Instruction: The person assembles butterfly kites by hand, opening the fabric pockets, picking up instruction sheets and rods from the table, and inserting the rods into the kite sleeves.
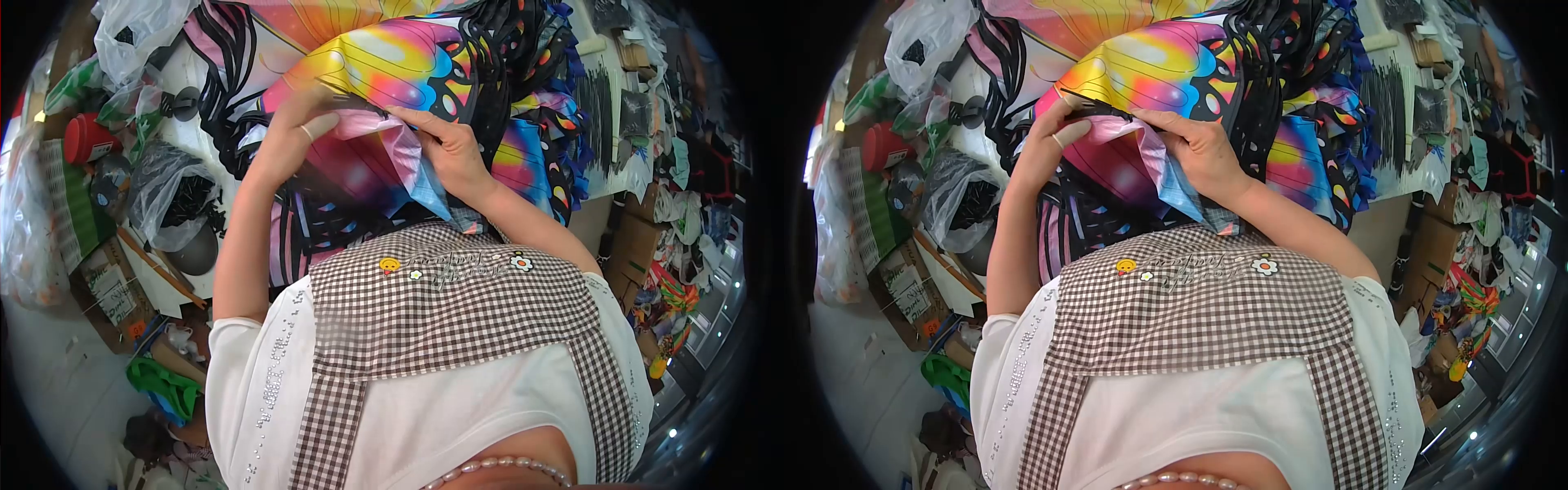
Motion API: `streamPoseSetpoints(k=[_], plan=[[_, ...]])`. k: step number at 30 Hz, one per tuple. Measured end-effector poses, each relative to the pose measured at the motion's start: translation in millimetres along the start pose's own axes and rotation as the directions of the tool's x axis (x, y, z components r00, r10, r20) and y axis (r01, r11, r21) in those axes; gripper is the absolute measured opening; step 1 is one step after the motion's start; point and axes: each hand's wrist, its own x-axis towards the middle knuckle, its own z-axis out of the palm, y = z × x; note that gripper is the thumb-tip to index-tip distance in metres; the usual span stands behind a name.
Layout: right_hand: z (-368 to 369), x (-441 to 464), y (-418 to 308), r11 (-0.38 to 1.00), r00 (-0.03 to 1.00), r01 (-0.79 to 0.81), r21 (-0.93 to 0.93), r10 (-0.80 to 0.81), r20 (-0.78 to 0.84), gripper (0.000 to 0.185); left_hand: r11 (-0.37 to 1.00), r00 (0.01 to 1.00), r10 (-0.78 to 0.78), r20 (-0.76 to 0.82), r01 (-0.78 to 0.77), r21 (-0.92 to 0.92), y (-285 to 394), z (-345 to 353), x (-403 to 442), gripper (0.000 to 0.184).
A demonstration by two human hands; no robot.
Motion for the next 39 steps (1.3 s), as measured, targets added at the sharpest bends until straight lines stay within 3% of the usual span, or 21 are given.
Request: streamPoseSetpoints(k=[3,8,12,15,20,24,27,32,35,36,39], plan=[[-5.9,-4.5,1.6,0.999,0.998,-0.051,-0.015,0.051,0.023,0.039,0.895,0.953,-0.224,0.204,0.284,-0.345,11.4,-10.9,10.4,0.026],[-14.2,-10.9,9.8,0.997,0.998,-0.059,-0.040,0.059,-0.008,0.040,0.772,0.943,-0.312,0.113,0.321,-0.548,-1.7,-11.5,19.0,0.022],[-21.3,-12.1,5.8,0.979,1.000,0.031,-0.203,-0.031,0.003,0.039,0.825,0.955,-0.201,0.220,0.286,-0.487,11.0,-16.2,22.4,0.021],[-24.1,-10.1,2.7,0.940,0.997,0.080,-0.332,-0.077,0.024,0.038,0.903,0.961,-0.226,0.161,0.268,-0.335,36.6,-13.7,19.5,0.020],[-22.5,-14.5,0.5,0.886,0.998,0.067,-0.458,-0.061,0.027,0.041,0.881,0.965,-0.226,0.131,0.260,-0.396,33.1,-13.0,17.5,0.019],[-26.1,-13.8,-8.9,0.821,0.998,0.064,-0.567,-0.047,0.044,0.044,0.899,0.968,-0.243,0.069,0.252,-0.358,30.8,-9.9,16.8,0.017],[-28.8,-13.6,-17.0,0.709,0.997,0.055,-0.703,0.003,0.081,0.045,0.949,0.975,-0.219,0.029,0.220,-0.228,29.3,-9.6,16.2,0.027],[-21.4,-16.7,-20.7,0.768,0.999,0.037,-0.639,-0.027,0.025,0.044,0.990,0.984,-0.123,-0.127,0.113,-0.084,32.0,5.3,11.9,0.023],[-18.0,-16.9,-20.6,0.888,1.000,-0.002,-0.460,-0.011,-0.026,0.044,1.000,0.945,-0.022,-0.325,0.027,0.011,37.1,18.2,8.5,0.014],[-20.9,-14.8,-22.7,0.887,1.000,-0.003,-0.461,-0.011,-0.029,0.044,1.000,0.946,-0.020,-0.323,0.025,0.011,35.1,18.9,8.3,0.014],[-36.0,-1.4,-33.0,0.925,0.910,-0.327,-0.195,0.364,0.199,0.045,0.989,0.947,0.099,-0.304,-0.060,0.135,25.3,16.0,8.2,0.017]])
